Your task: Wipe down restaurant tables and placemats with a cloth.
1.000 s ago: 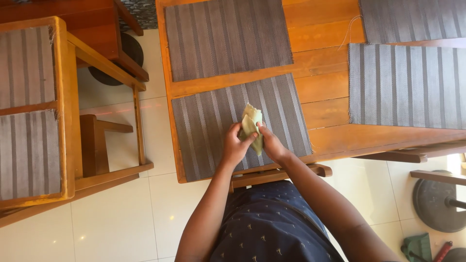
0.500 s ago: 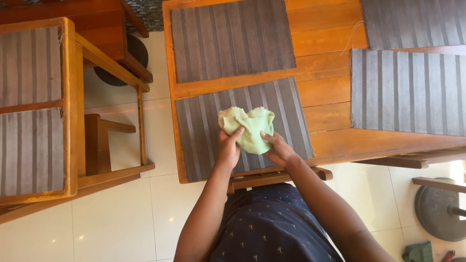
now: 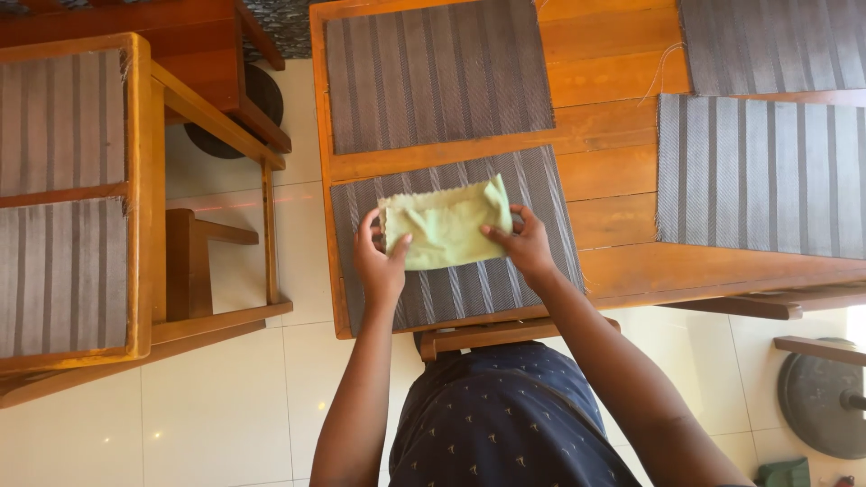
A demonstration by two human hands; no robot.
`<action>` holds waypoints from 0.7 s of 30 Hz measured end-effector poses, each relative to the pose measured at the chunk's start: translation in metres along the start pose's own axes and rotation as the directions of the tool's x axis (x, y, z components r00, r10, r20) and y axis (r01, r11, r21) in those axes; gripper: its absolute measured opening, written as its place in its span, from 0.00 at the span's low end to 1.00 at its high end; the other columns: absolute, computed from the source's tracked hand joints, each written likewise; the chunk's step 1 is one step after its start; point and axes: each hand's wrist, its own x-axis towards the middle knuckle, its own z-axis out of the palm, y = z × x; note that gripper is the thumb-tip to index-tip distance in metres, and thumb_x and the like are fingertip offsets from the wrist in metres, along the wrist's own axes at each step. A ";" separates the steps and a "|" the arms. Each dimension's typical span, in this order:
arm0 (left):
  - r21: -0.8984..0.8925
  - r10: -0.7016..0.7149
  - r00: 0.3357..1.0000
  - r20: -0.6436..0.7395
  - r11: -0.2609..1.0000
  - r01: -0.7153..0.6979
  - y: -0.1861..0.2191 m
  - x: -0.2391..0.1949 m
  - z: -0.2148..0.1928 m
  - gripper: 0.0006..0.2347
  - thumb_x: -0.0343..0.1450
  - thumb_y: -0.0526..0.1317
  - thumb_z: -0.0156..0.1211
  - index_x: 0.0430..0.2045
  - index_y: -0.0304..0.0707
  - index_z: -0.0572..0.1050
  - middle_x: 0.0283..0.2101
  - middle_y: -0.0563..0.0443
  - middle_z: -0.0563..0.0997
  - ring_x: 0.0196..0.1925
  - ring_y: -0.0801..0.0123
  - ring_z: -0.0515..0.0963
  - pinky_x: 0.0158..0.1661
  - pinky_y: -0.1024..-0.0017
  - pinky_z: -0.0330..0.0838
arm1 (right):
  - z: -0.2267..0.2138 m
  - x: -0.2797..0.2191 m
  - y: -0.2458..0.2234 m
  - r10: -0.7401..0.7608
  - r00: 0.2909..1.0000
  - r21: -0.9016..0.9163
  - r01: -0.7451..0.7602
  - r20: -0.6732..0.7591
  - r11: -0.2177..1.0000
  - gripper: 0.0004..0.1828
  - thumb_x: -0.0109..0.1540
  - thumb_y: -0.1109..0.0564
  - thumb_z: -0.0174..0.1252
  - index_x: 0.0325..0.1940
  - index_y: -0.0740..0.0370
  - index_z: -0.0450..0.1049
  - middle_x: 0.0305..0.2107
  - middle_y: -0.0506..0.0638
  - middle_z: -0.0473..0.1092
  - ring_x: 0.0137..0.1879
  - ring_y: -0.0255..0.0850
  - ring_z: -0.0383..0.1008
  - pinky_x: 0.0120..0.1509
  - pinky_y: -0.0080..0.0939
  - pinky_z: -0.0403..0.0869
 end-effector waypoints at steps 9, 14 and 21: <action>0.750 0.308 0.946 0.096 0.603 -0.273 -0.055 -0.024 0.015 0.20 0.68 0.43 0.67 0.54 0.43 0.73 0.49 0.42 0.77 0.49 0.53 0.76 0.49 0.54 0.70 | 0.003 -0.025 0.002 -0.114 0.988 -0.936 -0.059 -0.105 0.348 0.44 0.58 0.40 0.68 0.72 0.57 0.57 0.51 0.65 0.70 0.54 0.58 0.74 0.53 0.55 0.75; 0.493 0.336 0.832 0.441 0.684 -0.538 -0.044 -0.038 0.074 0.17 0.73 0.45 0.62 0.55 0.41 0.73 0.52 0.43 0.77 0.56 0.52 0.75 0.58 0.50 0.69 | -0.020 0.006 0.020 -0.467 0.877 -0.952 0.037 -0.114 0.303 0.39 0.59 0.44 0.65 0.71 0.53 0.60 0.66 0.62 0.55 0.71 0.61 0.55 0.72 0.61 0.60; 0.776 -0.185 0.859 0.477 0.547 -0.313 0.008 -0.053 0.115 0.28 0.77 0.55 0.45 0.73 0.54 0.47 0.76 0.39 0.36 0.76 0.33 0.34 0.66 0.27 0.44 | -0.065 0.034 0.052 -0.427 0.904 -0.989 0.082 0.021 0.123 0.39 0.67 0.33 0.45 0.80 0.45 0.50 0.77 0.60 0.41 0.81 0.63 0.34 0.78 0.70 0.39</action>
